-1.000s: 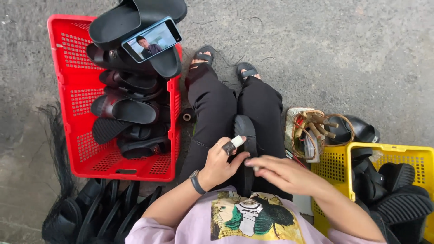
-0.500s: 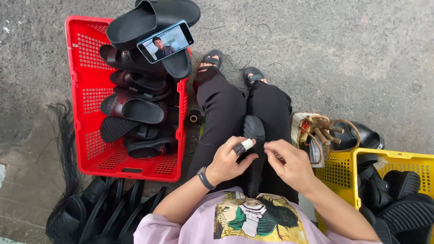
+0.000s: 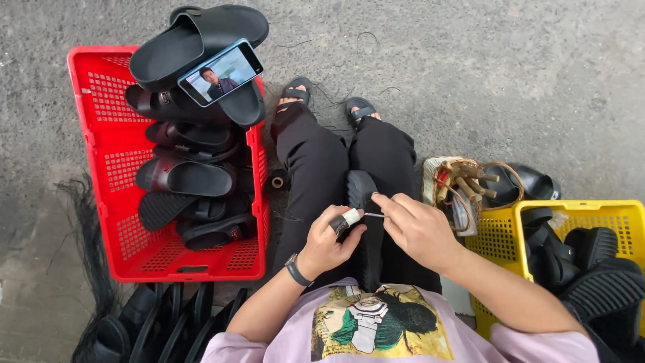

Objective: Hand-sewing the sole of a black sandal using a needle and thread.

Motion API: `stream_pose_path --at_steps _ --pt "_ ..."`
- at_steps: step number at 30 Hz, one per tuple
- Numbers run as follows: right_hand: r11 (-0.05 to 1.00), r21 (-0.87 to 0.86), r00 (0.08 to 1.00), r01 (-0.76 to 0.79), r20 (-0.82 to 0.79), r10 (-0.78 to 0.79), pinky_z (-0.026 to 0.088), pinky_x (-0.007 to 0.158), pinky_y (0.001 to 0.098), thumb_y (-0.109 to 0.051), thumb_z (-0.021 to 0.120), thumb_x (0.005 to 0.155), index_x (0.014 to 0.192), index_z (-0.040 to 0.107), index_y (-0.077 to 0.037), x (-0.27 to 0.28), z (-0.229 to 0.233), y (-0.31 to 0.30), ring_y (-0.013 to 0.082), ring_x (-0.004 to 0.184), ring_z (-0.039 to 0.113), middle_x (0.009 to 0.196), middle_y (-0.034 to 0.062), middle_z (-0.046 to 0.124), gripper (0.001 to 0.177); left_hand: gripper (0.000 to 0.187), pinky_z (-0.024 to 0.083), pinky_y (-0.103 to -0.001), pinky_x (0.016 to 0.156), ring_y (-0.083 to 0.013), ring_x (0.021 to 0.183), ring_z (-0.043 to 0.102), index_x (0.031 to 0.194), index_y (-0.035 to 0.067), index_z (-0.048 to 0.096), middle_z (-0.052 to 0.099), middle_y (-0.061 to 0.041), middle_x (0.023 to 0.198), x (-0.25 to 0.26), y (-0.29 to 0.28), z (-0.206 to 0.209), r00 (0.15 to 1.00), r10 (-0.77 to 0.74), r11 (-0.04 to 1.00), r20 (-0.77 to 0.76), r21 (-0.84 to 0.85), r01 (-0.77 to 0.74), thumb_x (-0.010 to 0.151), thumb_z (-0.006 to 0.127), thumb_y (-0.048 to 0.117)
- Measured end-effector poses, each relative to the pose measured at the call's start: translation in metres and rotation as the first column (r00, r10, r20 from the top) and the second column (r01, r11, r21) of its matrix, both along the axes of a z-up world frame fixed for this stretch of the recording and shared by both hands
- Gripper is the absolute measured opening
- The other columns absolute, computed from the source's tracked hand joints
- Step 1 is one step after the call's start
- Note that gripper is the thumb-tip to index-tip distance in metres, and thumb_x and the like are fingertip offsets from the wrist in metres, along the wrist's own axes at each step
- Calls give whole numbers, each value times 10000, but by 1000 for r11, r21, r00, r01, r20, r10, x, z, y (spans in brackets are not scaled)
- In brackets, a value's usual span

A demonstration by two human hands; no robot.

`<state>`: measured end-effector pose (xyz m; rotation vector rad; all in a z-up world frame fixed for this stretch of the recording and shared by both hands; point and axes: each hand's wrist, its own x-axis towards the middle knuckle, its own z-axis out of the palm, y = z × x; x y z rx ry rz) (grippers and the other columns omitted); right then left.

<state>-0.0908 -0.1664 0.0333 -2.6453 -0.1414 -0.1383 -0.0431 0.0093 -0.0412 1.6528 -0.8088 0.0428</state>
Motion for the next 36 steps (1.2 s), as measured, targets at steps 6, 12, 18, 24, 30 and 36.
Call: stream_pose_path --at_steps 6,12,18,24,30,36 --pt "949 207 971 239 -42 -236 496 490 266 -160 677 863 986 716 -159 -10 -27 -2 189 546 595 749 -5 571 129 228 570 -381 653 -292 702 646 1003 6 652 599 -117 855 -3 -2 -3 1000 7 1000 -15 1 -7 786 717 31" --pt "830 456 947 322 -157 -281 504 514 244 -131 718 768 785 686 -156 -10 -43 -6 178 569 617 795 -20 569 44 230 565 -378 671 -310 724 658 998 5 684 620 -125 847 -7 -3 -4 999 19 999 -44 45 -17 783 739 67" --pt "893 396 976 213 -122 -179 533 521 283 -114 649 779 758 642 -182 -17 -26 9 204 550 641 865 -15 545 72 287 516 -457 640 -374 719 645 795 60 650 637 -154 779 35 61 20 838 535 704 112 490 -514 836 737 330" --pt "846 498 979 191 -154 -130 535 518 337 -112 667 784 789 625 -130 -17 -25 13 292 615 668 867 53 555 46 176 430 -549 874 -527 1010 504 980 -51 574 520 -274 1017 58 35 62 908 417 844 -22 380 -379 869 632 73" --pt "735 638 971 231 -198 -133 496 527 320 -84 657 786 787 656 -93 -35 -49 3 216 646 603 883 86 556 9 279 383 -482 950 -342 1140 480 671 43 615 534 -74 1007 23 12 29 990 -91 878 105 478 30 819 712 258" --pt "526 807 960 270 -266 -84 466 451 249 29 634 791 747 645 -35 -29 -53 -6 165 561 603 747 66 587 79 285 480 -203 600 -115 746 571 1179 -53 594 607 -184 1259 32 33 54 270 -570 820 -776 -514 252 943 510 82"
